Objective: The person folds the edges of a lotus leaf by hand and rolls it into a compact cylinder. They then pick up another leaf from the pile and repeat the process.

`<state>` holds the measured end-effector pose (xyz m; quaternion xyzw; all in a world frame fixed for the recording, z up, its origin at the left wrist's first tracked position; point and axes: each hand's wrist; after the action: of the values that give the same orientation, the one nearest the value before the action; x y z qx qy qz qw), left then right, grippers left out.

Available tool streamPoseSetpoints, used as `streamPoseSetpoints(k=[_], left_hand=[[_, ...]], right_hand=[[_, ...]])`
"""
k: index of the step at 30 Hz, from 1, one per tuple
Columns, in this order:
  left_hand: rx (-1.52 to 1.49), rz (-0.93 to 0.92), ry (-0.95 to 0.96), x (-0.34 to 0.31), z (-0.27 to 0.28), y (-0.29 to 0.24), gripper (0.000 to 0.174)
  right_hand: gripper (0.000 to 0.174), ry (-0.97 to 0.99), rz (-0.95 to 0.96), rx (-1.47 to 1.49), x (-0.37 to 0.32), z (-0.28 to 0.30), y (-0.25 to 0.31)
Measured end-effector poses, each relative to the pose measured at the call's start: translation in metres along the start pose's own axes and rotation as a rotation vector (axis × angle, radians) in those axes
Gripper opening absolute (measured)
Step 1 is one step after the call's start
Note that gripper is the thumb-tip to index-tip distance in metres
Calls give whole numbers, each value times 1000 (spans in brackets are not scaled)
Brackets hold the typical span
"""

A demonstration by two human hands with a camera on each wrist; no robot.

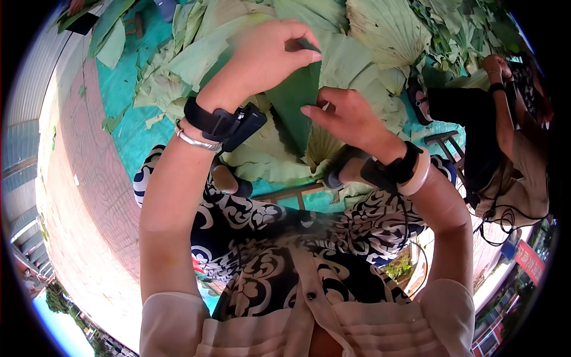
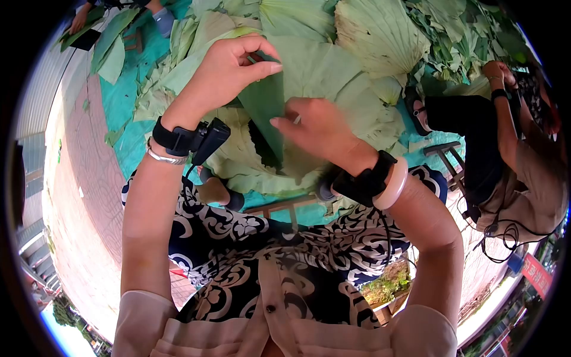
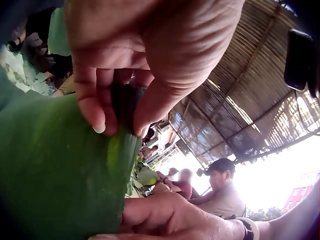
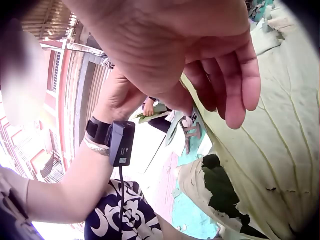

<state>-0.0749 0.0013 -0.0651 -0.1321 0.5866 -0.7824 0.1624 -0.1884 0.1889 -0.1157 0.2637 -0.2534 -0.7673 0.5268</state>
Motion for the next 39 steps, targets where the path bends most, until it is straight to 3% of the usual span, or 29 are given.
streamPoseSetpoints(k=[2, 5, 6, 9, 11, 14, 18, 21, 30, 34, 39], left_hand=[[-46, -17, -30, -1, -3, 3, 22], [-175, -8, -246, -1, 19, 15, 29], [-150, 187, -307, -8, 29, 4, 33], [-61, 305, -306, -8, 52, 64, 35], [255, 386, -82, -14, 58, 111, 39], [410, 623, 86, -26, 44, 125, 53], [535, 700, 221, -33, 36, 127, 68], [519, 752, 301, -33, 42, 128, 61], [-42, 522, -103, -62, 79, 84, 27], [-85, 415, -172, -76, 84, 41, 17], [-77, 349, -68, -83, 82, 5, 16]], right_hand=[[31, -23, -12, 133, 3, -5, -10], [25, -84, -26, 230, 7, -7, -19], [23, -93, -19, 239, 6, -6, -19], [23, -121, -6, 301, 0, 2, -14], [24, -133, -8, 335, -6, 4, -11], [25, -153, -27, 334, -14, 6, -13], [25, -158, -55, 313, -20, 9, -14], [25, -170, -58, 309, -21, 11, -17], [28, -152, -14, 272, -14, 14, -13], [29, -159, 19, 270, -10, 15, -12], [28, -139, 73, 297, -8, 20, -8]])
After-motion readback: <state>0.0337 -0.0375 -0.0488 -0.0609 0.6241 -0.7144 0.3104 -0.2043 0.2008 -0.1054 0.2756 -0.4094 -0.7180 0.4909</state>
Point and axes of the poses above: each hand's wrist, its own x-axis towards the middle knuckle, its own z-axis out of the back of the hand, y = z × x, and after that the axes turned 10 degrees about -x, right-handed
